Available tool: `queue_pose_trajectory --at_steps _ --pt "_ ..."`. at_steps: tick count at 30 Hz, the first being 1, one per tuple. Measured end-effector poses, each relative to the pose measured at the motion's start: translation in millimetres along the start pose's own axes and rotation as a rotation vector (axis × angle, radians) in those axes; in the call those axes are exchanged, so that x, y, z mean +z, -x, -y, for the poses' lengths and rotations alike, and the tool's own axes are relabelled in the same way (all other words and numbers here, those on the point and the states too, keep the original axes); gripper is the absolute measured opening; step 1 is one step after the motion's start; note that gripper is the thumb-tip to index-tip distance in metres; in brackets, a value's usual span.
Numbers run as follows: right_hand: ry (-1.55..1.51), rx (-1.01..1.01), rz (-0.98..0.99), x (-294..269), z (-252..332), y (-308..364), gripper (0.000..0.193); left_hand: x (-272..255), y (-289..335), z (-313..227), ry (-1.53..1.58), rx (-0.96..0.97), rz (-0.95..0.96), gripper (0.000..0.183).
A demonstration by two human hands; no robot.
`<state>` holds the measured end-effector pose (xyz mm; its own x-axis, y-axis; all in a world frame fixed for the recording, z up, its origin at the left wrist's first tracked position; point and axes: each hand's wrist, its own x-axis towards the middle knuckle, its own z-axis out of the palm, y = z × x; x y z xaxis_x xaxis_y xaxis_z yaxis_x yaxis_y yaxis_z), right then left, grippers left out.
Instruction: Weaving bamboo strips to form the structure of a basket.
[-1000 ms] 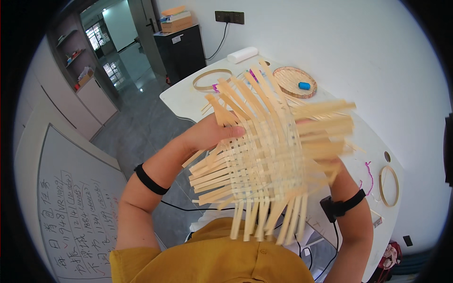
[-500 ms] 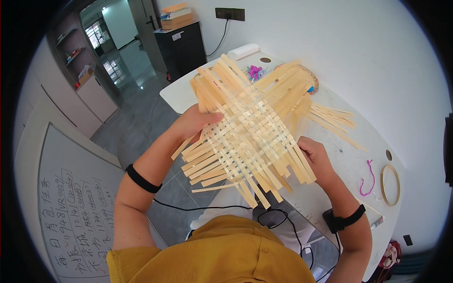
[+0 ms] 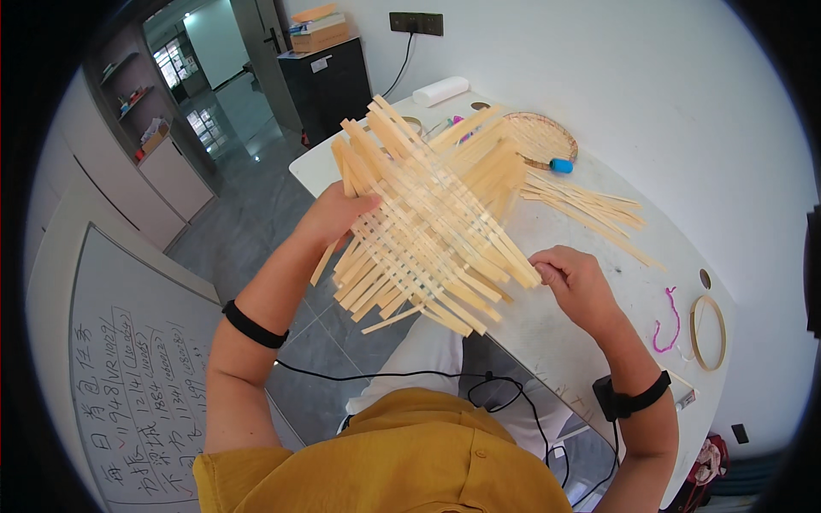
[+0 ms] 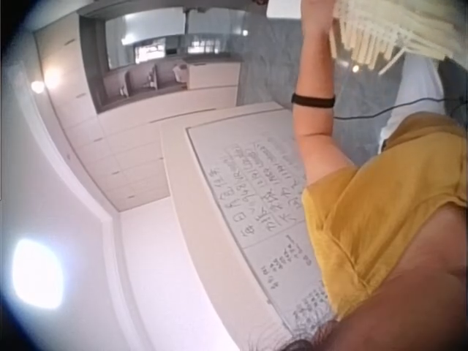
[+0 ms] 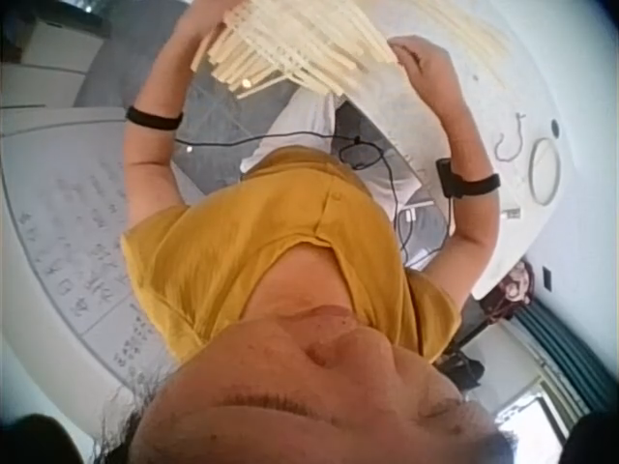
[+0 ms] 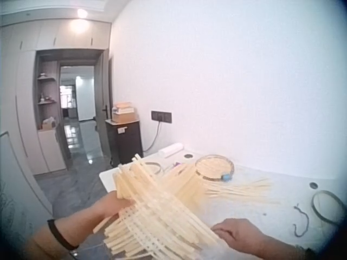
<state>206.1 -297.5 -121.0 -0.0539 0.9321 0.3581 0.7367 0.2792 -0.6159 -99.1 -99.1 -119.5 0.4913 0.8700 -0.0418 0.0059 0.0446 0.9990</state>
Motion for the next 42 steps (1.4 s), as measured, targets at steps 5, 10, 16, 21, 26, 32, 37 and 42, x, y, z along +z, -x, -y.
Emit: queue_pose_trajectory --at_steps 5,10,16,21,26,32,37,42 --pt "0.000 0.056 -0.040 -7 -4 -5 0.008 14 12 -17 -0.338 -0.014 -0.130 0.038" --pt "-0.003 0.077 -0.053 -2 3 -16 0.009 3 6 -1 -0.266 0.111 -0.147 0.035" --pt "0.005 0.011 -0.090 14 17 -21 0.010 6 5 3 -0.284 0.213 -0.245 0.027" --pt "0.142 -0.019 -0.141 28 21 -22 0.009 15 7 0 -0.190 0.232 -0.261 0.026" --pt "0.237 -0.021 -0.180 29 17 -25 0.008 15 9 1 -0.143 0.210 -0.286 0.029" --pt "0.089 0.041 -0.269 18 -13 -24 0.009 0 4 2 0.099 0.101 -0.193 0.037" --pt "-0.110 0.191 -0.260 19 -28 -18 0.012 -10 4 8 0.185 0.066 -0.149 0.040" --pt "-0.288 0.298 -0.257 20 -30 -16 0.014 -11 -1 15 0.223 0.039 -0.166 0.041"
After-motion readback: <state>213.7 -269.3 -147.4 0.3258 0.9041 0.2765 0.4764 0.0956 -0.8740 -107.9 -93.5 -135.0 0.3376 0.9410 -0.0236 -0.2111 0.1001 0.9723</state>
